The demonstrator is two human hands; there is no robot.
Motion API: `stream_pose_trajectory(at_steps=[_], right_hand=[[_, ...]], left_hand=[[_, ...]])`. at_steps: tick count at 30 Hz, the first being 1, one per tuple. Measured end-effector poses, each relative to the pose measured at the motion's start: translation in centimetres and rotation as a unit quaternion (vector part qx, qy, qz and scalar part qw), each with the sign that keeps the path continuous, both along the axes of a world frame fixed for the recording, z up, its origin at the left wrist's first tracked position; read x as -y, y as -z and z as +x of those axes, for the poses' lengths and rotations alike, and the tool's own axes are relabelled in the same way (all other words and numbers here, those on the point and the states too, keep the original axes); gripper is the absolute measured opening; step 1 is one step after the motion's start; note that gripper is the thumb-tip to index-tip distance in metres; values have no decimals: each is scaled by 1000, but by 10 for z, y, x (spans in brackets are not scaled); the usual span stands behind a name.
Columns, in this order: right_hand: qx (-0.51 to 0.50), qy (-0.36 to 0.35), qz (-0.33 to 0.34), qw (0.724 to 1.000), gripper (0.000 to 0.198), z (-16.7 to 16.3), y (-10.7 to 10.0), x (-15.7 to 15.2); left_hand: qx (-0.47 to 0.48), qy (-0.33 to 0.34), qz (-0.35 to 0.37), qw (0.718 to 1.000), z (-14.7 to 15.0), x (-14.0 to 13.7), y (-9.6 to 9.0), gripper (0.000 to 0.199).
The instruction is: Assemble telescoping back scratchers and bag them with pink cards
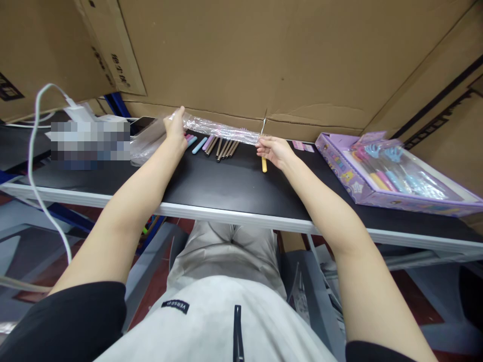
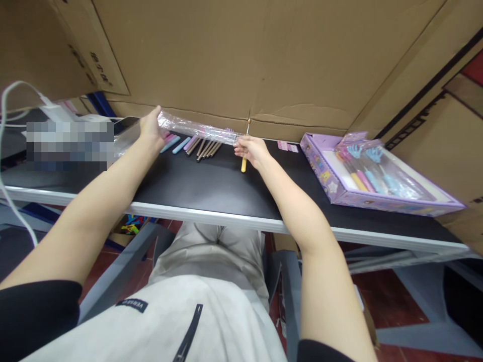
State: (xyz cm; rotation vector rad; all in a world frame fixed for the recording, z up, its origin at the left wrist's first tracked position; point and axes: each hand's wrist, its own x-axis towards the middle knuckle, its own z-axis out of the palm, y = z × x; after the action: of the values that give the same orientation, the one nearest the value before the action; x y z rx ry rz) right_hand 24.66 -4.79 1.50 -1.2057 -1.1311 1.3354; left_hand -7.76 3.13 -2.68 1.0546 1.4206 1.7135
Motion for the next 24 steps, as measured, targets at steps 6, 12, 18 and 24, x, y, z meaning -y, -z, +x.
stream_pose_trajectory(at_steps=[6,12,18,24], right_hand=[[-9,5,-12,1000,29,-3,-2,3],[-6,-3,-15,1000,29,-6,-2,7],[-2,-22,-19,1000,27,-14,0,12],[-9,-33,-39,999,33,-21,0,19]], left_hand=[[-201,-18,86,976,28,47,-27,62],[-437,69,178,879,71,80,-29,116],[-516,149,157,829,85,71,-12,113],[-459,132,128,869,88,71,-7,67]])
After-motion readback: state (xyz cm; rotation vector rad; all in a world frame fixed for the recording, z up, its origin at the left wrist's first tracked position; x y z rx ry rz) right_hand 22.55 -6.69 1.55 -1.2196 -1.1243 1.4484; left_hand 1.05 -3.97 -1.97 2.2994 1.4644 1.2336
